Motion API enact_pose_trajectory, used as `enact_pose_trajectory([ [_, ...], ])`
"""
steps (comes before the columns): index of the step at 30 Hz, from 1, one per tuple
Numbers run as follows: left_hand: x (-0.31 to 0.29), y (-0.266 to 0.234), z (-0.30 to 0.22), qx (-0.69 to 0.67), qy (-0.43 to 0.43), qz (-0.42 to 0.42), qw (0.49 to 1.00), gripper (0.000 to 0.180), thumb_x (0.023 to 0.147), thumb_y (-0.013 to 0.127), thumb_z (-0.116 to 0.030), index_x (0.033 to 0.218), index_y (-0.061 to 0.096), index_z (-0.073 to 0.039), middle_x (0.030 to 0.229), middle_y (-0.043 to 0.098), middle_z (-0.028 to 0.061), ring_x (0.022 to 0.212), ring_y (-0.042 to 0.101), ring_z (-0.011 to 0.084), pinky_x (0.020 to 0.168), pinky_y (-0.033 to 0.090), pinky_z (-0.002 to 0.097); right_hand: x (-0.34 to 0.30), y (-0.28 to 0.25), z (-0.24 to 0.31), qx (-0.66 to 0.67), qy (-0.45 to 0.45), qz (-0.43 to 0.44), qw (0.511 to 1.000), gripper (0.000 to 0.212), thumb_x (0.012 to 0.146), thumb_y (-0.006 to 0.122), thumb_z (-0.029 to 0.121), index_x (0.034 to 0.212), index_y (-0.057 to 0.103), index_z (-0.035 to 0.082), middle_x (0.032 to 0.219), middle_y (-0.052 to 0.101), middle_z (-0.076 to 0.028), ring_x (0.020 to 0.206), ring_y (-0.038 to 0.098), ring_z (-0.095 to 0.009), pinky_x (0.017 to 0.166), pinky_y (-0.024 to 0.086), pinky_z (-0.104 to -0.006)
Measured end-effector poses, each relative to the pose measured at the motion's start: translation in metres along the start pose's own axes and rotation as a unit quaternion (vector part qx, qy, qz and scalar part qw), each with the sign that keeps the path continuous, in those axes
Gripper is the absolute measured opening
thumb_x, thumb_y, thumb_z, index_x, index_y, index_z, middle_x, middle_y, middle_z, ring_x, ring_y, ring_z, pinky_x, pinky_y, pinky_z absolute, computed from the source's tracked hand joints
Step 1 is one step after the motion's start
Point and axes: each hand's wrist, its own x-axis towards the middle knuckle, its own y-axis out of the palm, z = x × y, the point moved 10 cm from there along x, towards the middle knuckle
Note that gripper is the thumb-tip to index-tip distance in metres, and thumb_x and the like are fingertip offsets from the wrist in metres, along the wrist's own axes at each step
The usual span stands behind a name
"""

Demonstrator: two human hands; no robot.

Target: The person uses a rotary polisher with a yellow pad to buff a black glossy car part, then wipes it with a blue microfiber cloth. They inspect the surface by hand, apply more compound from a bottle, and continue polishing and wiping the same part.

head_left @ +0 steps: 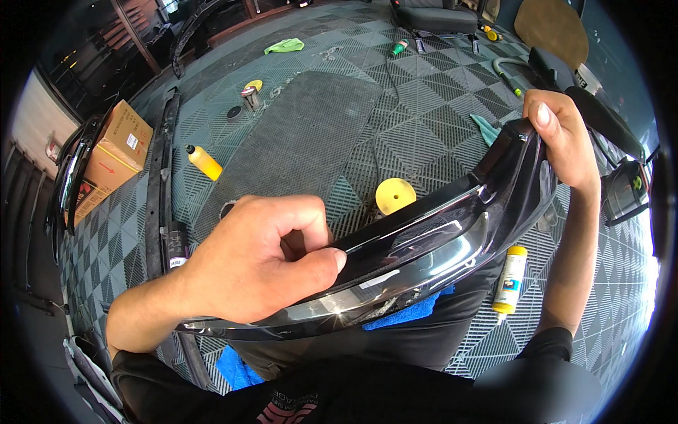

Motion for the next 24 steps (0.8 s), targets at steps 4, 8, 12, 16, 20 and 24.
enact_pose_trajectory([
  [4, 0.0, 0.001, 0.0, 0.0, 0.001, 0.004, 1.0, 0.022, 0.09, 0.07, -0.012, 0.078, 0.054, -0.002, 0.08, 0.064, 0.0056, 0.069, 0.056, 0.0079, 0.062, 0.046, 0.0256, 0.0, 0.0, -0.002, 0.0, 0.0, 0.002, 1.0, 0.069, 0.095, 0.052, 0.065, 0.071, 0.047, 0.0, 0.067, 0.037, 0.001, 0.067, 0.035, -0.01, 0.061, 0.033, -0.0304],
  [8, -0.001, 0.001, 0.005, -0.037, -0.007, 0.002, 0.999, 0.022, 0.091, 0.07, -0.012, 0.079, 0.054, -0.002, 0.082, 0.064, 0.005, 0.072, 0.056, 0.0074, 0.063, 0.046, 0.0253, 0.0, -0.001, -0.002, -0.003, 0.001, 0.001, 1.0, 0.069, 0.095, 0.051, 0.065, 0.071, 0.048, 0.0, 0.066, 0.038, 0.001, 0.066, 0.035, -0.01, 0.061, 0.033, -0.0304],
  [12, -0.002, 0.001, 0.008, -0.051, -0.005, 0.002, 0.999, 0.021, 0.091, 0.07, -0.013, 0.081, 0.055, -0.002, 0.083, 0.064, 0.0046, 0.074, 0.056, 0.0072, 0.064, 0.046, 0.0251, 0.001, 0.0, 0.0, -0.009, -0.004, 0.002, 1.0, 0.069, 0.095, 0.051, 0.065, 0.071, 0.048, 0.0, 0.066, 0.038, 0.001, 0.066, 0.036, -0.01, 0.06, 0.033, -0.0306],
  [16, -0.002, 0.0, 0.008, -0.05, -0.015, 0.001, 0.999, 0.022, 0.091, 0.07, -0.013, 0.08, 0.055, -0.002, 0.083, 0.064, 0.005, 0.073, 0.057, 0.0073, 0.065, 0.046, 0.025, 0.002, 0.0, -0.002, -0.003, -0.003, 0.0, 1.0, 0.07, 0.095, 0.051, 0.065, 0.071, 0.047, 0.0, 0.066, 0.038, 0.001, 0.066, 0.036, -0.01, 0.06, 0.033, -0.0306],
  [20, -0.001, 0.0, 0.006, -0.047, -0.002, -0.001, 0.999, 0.022, 0.091, 0.071, -0.013, 0.08, 0.055, -0.002, 0.083, 0.065, 0.0054, 0.072, 0.057, 0.0074, 0.064, 0.046, 0.025, 0.002, 0.001, -0.001, -0.002, -0.005, 0.002, 1.0, 0.069, 0.095, 0.05, 0.066, 0.07, 0.046, 0.001, 0.066, 0.037, 0.002, 0.066, 0.035, -0.01, 0.06, 0.033, -0.0307],
  [24, 0.0, 0.001, 0.006, -0.044, -0.009, -0.002, 0.999, 0.022, 0.09, 0.071, -0.012, 0.079, 0.055, -0.002, 0.082, 0.065, 0.0055, 0.072, 0.057, 0.0076, 0.064, 0.046, 0.025, 0.001, 0.0, -0.001, -0.006, -0.007, 0.002, 1.0, 0.069, 0.095, 0.05, 0.065, 0.07, 0.045, 0.001, 0.066, 0.036, 0.002, 0.066, 0.034, -0.01, 0.06, 0.033, -0.0308],
])
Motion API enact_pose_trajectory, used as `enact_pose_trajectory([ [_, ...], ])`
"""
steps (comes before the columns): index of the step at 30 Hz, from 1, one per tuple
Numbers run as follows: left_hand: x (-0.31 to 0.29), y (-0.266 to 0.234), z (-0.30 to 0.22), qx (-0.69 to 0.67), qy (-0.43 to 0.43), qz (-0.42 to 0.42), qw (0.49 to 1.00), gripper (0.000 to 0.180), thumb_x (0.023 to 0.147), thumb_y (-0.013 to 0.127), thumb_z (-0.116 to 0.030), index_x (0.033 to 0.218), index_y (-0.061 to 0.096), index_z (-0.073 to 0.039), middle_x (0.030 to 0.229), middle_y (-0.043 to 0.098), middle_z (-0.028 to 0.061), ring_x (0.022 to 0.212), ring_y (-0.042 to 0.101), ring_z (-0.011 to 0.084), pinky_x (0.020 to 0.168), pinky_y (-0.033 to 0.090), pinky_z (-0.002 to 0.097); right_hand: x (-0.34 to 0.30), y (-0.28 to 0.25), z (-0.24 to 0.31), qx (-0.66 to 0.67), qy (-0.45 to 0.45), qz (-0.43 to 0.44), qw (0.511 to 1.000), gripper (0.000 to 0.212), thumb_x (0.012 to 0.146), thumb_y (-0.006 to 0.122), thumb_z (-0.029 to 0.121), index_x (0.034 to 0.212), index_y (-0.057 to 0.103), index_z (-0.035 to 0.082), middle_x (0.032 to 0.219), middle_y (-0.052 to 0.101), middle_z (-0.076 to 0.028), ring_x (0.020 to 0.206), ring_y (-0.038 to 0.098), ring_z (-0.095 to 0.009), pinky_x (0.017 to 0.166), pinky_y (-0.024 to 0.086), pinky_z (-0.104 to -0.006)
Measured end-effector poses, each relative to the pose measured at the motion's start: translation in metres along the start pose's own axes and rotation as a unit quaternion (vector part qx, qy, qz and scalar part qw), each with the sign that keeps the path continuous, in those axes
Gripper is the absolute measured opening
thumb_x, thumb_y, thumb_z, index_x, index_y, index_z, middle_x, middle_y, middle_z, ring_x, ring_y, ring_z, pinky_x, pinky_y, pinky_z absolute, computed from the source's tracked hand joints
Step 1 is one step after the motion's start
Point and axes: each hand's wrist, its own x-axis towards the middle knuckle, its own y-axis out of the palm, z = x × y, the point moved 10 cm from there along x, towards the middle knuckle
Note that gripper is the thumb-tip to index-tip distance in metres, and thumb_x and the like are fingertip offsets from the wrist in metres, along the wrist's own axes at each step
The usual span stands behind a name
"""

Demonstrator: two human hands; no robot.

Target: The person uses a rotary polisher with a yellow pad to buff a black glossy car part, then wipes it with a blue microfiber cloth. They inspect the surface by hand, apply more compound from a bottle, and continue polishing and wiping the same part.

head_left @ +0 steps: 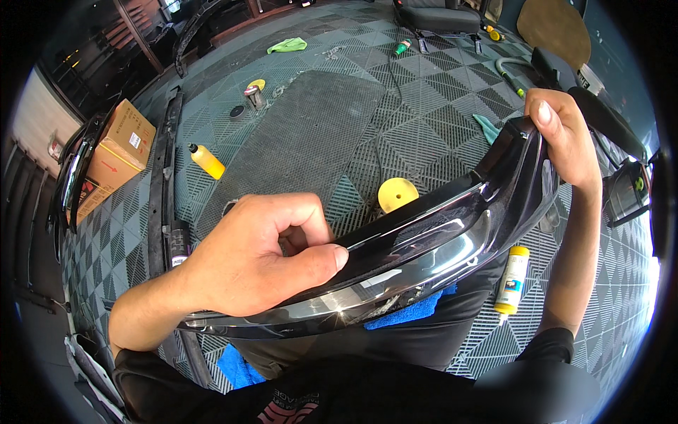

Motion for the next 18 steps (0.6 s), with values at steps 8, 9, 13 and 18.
enact_pose_trajectory([
  [8, -0.001, -0.0001, -0.0011, 0.023, -0.004, -0.003, 1.0, 0.021, 0.09, 0.07, -0.012, 0.079, 0.054, -0.002, 0.081, 0.064, 0.0054, 0.072, 0.056, 0.0078, 0.063, 0.046, 0.0254, 0.0001, 0.0011, 0.0008, -0.001, 0.001, -0.001, 1.0, 0.069, 0.096, 0.051, 0.065, 0.07, 0.046, 0.001, 0.066, 0.036, 0.002, 0.066, 0.035, -0.01, 0.059, 0.033, -0.0304],
  [9, -0.001, -0.0001, -0.0009, 0.02, -0.005, -0.002, 1.0, 0.022, 0.09, 0.07, -0.012, 0.079, 0.054, -0.002, 0.081, 0.064, 0.0052, 0.072, 0.056, 0.0076, 0.063, 0.046, 0.0252, 0.0003, 0.0009, 0.0009, -0.001, -0.002, -0.003, 1.0, 0.069, 0.095, 0.051, 0.065, 0.07, 0.046, 0.001, 0.066, 0.037, 0.002, 0.066, 0.035, -0.01, 0.059, 0.033, -0.0304],
  [13, -0.0001, 0.0003, 0.0014, -0.001, -0.003, 0.0, 1.0, 0.022, 0.091, 0.07, -0.012, 0.08, 0.054, -0.002, 0.081, 0.063, 0.0043, 0.071, 0.055, 0.0065, 0.062, 0.045, 0.0245, 0.0, 0.0007, 0.0002, 0.001, -0.005, -0.008, 1.0, 0.069, 0.095, 0.051, 0.065, 0.07, 0.047, 0.001, 0.066, 0.037, 0.002, 0.066, 0.036, -0.01, 0.059, 0.033, -0.0304],
  [18, -0.0011, -0.0006, 0.0027, -0.024, -0.004, -0.006, 1.0, 0.022, 0.091, 0.07, -0.013, 0.08, 0.054, -0.002, 0.081, 0.063, 0.0037, 0.07, 0.054, 0.0056, 0.062, 0.044, 0.024, 0.0008, 0.0003, -0.0006, -0.006, 0.0, -0.011, 1.0, 0.07, 0.095, 0.051, 0.066, 0.07, 0.047, 0.001, 0.065, 0.038, 0.002, 0.065, 0.036, -0.01, 0.06, 0.034, -0.0302],
])
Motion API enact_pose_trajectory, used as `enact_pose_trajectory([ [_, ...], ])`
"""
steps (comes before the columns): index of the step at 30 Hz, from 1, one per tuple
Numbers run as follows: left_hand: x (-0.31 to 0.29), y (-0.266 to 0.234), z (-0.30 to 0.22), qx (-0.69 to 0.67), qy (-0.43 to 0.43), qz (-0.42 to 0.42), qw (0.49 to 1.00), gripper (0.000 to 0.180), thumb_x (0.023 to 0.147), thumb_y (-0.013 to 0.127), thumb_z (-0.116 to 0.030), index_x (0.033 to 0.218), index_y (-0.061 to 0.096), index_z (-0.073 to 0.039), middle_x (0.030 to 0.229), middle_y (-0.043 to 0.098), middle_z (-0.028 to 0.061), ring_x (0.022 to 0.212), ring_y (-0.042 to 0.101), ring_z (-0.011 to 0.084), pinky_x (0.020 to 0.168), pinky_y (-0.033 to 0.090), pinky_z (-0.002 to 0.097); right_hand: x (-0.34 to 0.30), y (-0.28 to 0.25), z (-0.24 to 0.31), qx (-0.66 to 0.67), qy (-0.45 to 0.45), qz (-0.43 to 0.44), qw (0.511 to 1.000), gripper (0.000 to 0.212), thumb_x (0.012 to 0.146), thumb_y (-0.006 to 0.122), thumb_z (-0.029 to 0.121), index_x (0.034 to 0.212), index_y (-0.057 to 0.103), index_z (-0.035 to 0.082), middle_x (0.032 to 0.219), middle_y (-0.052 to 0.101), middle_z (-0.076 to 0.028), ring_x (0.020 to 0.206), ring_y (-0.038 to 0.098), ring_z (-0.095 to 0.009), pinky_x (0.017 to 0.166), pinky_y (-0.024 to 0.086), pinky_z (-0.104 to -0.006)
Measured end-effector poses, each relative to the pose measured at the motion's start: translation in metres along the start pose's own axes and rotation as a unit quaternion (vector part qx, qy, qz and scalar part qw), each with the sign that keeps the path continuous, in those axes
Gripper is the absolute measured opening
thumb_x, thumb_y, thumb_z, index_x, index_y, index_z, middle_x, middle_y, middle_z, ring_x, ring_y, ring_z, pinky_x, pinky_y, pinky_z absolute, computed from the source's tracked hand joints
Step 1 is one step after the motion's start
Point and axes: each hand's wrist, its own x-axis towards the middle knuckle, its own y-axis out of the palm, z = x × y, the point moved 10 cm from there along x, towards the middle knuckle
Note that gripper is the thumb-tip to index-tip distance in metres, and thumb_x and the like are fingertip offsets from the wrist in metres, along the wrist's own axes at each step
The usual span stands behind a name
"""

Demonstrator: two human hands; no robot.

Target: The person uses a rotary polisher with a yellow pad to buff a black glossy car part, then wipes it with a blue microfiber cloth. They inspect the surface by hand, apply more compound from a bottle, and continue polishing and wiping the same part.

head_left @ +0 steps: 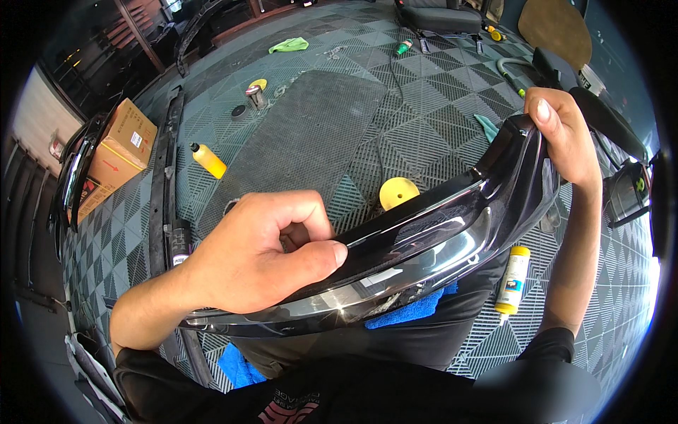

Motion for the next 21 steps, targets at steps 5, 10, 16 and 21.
enact_pose_trajectory([
  [5, 0.0011, -0.0006, -0.0003, 0.026, 0.005, -0.001, 1.0, 0.022, 0.091, 0.07, -0.013, 0.08, 0.054, -0.002, 0.081, 0.064, 0.0043, 0.071, 0.055, 0.0061, 0.062, 0.045, 0.0245, 0.0011, 0.0002, -0.0001, 0.001, -0.002, 0.004, 1.0, 0.07, 0.095, 0.05, 0.066, 0.07, 0.047, 0.001, 0.065, 0.037, 0.002, 0.065, 0.036, -0.01, 0.06, 0.034, -0.0302],
  [10, 0.0004, -0.0014, -0.0015, 0.041, 0.002, -0.012, 0.999, 0.023, 0.09, 0.071, -0.013, 0.078, 0.054, -0.002, 0.08, 0.064, 0.0049, 0.07, 0.056, 0.0075, 0.063, 0.046, 0.0256, 0.0008, -0.0003, -0.002, -0.007, -0.005, 0.0, 1.0, 0.069, 0.096, 0.05, 0.065, 0.069, 0.047, 0.001, 0.065, 0.037, 0.002, 0.064, 0.035, -0.009, 0.059, 0.033, -0.0302],
  [16, -0.0001, -0.0017, -0.0073, 0.07, 0.011, -0.024, 0.997, 0.023, 0.089, 0.071, -0.012, 0.077, 0.053, -0.002, 0.079, 0.063, 0.0055, 0.07, 0.057, 0.0084, 0.063, 0.047, 0.026, 0.0011, 0.0002, -0.001, -0.002, -0.004, -0.003, 1.0, 0.068, 0.096, 0.05, 0.065, 0.069, 0.047, 0.002, 0.065, 0.036, 0.002, 0.064, 0.034, -0.009, 0.058, 0.033, -0.0303],
  [21, 0.0004, -0.0009, -0.0059, 0.067, 0.013, -0.021, 0.997, 0.022, 0.089, 0.07, -0.011, 0.078, 0.054, -0.002, 0.08, 0.064, 0.0051, 0.071, 0.057, 0.0081, 0.063, 0.047, 0.0256, 0.0001, -0.0001, -0.0008, -0.002, -0.003, 0.001, 1.0, 0.068, 0.096, 0.051, 0.064, 0.069, 0.046, 0.002, 0.066, 0.035, 0.003, 0.064, 0.033, -0.009, 0.058, 0.032, -0.0301],
])
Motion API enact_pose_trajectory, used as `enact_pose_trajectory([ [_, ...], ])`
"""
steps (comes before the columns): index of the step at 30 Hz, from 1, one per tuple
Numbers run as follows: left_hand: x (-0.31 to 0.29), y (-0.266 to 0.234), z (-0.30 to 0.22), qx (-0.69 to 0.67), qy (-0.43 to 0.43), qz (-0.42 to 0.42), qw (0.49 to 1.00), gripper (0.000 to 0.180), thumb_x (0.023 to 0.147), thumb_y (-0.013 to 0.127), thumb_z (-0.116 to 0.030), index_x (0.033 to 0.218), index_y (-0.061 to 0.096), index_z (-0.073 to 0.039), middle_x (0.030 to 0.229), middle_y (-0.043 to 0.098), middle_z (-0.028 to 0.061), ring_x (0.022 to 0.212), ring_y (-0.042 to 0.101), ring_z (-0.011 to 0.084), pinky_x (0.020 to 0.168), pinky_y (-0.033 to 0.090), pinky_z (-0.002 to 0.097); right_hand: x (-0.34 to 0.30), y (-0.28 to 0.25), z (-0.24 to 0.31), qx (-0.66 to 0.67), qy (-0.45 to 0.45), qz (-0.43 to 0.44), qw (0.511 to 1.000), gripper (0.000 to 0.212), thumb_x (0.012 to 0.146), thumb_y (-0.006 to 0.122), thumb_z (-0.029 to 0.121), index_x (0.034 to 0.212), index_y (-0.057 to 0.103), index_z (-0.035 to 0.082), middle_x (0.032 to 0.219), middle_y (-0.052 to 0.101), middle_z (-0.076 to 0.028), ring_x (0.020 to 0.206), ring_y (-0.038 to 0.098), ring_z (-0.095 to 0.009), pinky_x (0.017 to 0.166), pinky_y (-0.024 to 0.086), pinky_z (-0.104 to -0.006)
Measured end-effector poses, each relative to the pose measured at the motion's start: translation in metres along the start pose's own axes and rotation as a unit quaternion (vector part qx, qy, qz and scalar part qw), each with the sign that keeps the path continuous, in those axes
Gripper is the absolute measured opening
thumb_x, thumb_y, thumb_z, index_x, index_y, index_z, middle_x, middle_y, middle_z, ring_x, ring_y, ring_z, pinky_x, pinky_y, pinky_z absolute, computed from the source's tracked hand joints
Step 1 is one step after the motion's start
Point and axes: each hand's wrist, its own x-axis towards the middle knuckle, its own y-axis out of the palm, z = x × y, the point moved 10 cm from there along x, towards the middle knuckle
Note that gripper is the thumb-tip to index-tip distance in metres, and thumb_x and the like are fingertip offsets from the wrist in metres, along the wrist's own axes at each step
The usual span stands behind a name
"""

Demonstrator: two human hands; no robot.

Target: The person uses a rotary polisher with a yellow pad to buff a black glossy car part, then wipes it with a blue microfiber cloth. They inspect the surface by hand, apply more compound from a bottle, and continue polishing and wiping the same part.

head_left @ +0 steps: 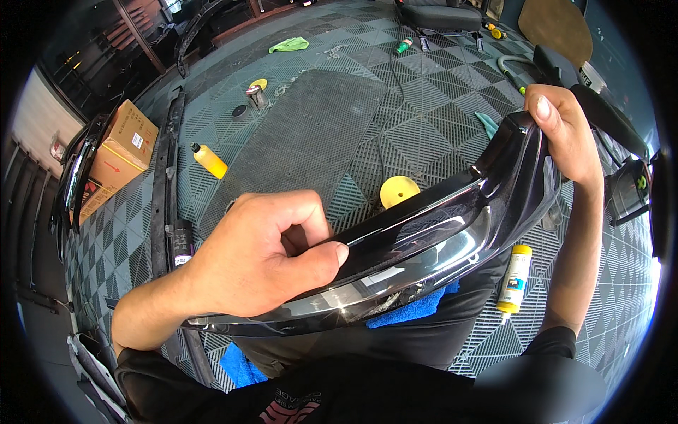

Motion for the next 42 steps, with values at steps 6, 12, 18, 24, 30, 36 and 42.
enact_pose_trajectory([
  [6, -0.0024, 0.0007, 0.0023, -0.028, -0.01, 0.007, 1.0, 0.021, 0.09, 0.07, -0.012, 0.08, 0.055, -0.002, 0.081, 0.064, 0.004, 0.071, 0.056, 0.007, 0.063, 0.046, 0.0248, -0.0001, 0.0005, 0.0007, 0.005, 0.001, 0.001, 1.0, 0.066, 0.096, 0.052, 0.062, 0.071, 0.047, 0.002, 0.066, 0.036, 0.002, 0.065, 0.033, -0.009, 0.059, 0.032, -0.0295],
  [12, -0.0019, 0.0008, 0.0036, -0.028, -0.015, 0.006, 0.999, 0.021, 0.09, 0.071, -0.012, 0.079, 0.055, -0.002, 0.081, 0.064, 0.0041, 0.071, 0.056, 0.0069, 0.063, 0.046, 0.0245, -0.0005, -0.0001, 0.0018, 0.001, 0.002, 0.004, 1.0, 0.066, 0.096, 0.052, 0.062, 0.072, 0.05, 0.001, 0.066, 0.039, 0.002, 0.065, 0.036, -0.009, 0.06, 0.035, -0.0287],
  [18, -0.0021, 0.0003, 0.0033, -0.01, -0.02, -0.004, 1.0, 0.021, 0.089, 0.07, -0.011, 0.078, 0.054, -0.002, 0.08, 0.063, 0.0046, 0.07, 0.056, 0.0075, 0.063, 0.046, 0.025, -0.0005, 0.0004, -0.0001, -0.003, 0.012, 0.013, 1.0, 0.066, 0.096, 0.052, 0.063, 0.072, 0.051, 0.001, 0.066, 0.041, 0.002, 0.066, 0.038, -0.009, 0.061, 0.036, -0.0284],
  [24, -0.0022, 0.0001, 0.0012, -0.016, -0.006, 0.0, 1.0, 0.021, 0.089, 0.07, -0.011, 0.079, 0.055, -0.002, 0.081, 0.064, 0.0048, 0.071, 0.056, 0.0075, 0.064, 0.046, 0.025, 0.0, 0.0, 0.0027, -0.01, 0.001, 0.005, 1.0, 0.068, 0.096, 0.051, 0.064, 0.072, 0.05, 0.0, 0.066, 0.04, 0.002, 0.065, 0.037, -0.009, 0.06, 0.035, -0.0291],
  [30, -0.0023, 0.0007, 0.0035, -0.029, -0.017, 0.004, 0.999, 0.021, 0.09, 0.071, -0.012, 0.08, 0.055, -0.002, 0.082, 0.064, 0.0045, 0.071, 0.056, 0.0067, 0.063, 0.046, 0.0246, -0.0005, -0.0006, 0.0014, -0.013, 0.007, 0.004, 1.0, 0.068, 0.096, 0.051, 0.064, 0.071, 0.049, 0.001, 0.066, 0.039, 0.002, 0.065, 0.037, -0.01, 0.06, 0.035, -0.0296],
  [36, -0.0025, 0.0002, 0.0043, -0.026, -0.018, 0.001, 1.0, 0.021, 0.089, 0.071, -0.012, 0.079, 0.055, -0.002, 0.08, 0.064, 0.0045, 0.069, 0.055, 0.0068, 0.061, 0.045, 0.0246, 0.0003, 0.0002, 0.0035, -0.01, 0.005, 0.008, 1.0, 0.068, 0.096, 0.051, 0.064, 0.071, 0.049, 0.001, 0.066, 0.039, 0.002, 0.065, 0.037, -0.009, 0.06, 0.035, -0.0293],
  [42, -0.0016, 0.0003, 0.0028, -0.016, -0.016, -0.001, 1.0, 0.021, 0.088, 0.071, -0.01, 0.078, 0.054, -0.002, 0.08, 0.064, 0.0049, 0.069, 0.055, 0.0071, 0.061, 0.045, 0.0247, -0.0005, 0.0005, 0.0023, -0.001, 0.006, 0.012, 1.0, 0.067, 0.096, 0.051, 0.063, 0.072, 0.05, 0.001, 0.066, 0.039, 0.002, 0.065, 0.037, -0.009, 0.06, 0.035, -0.0289],
])
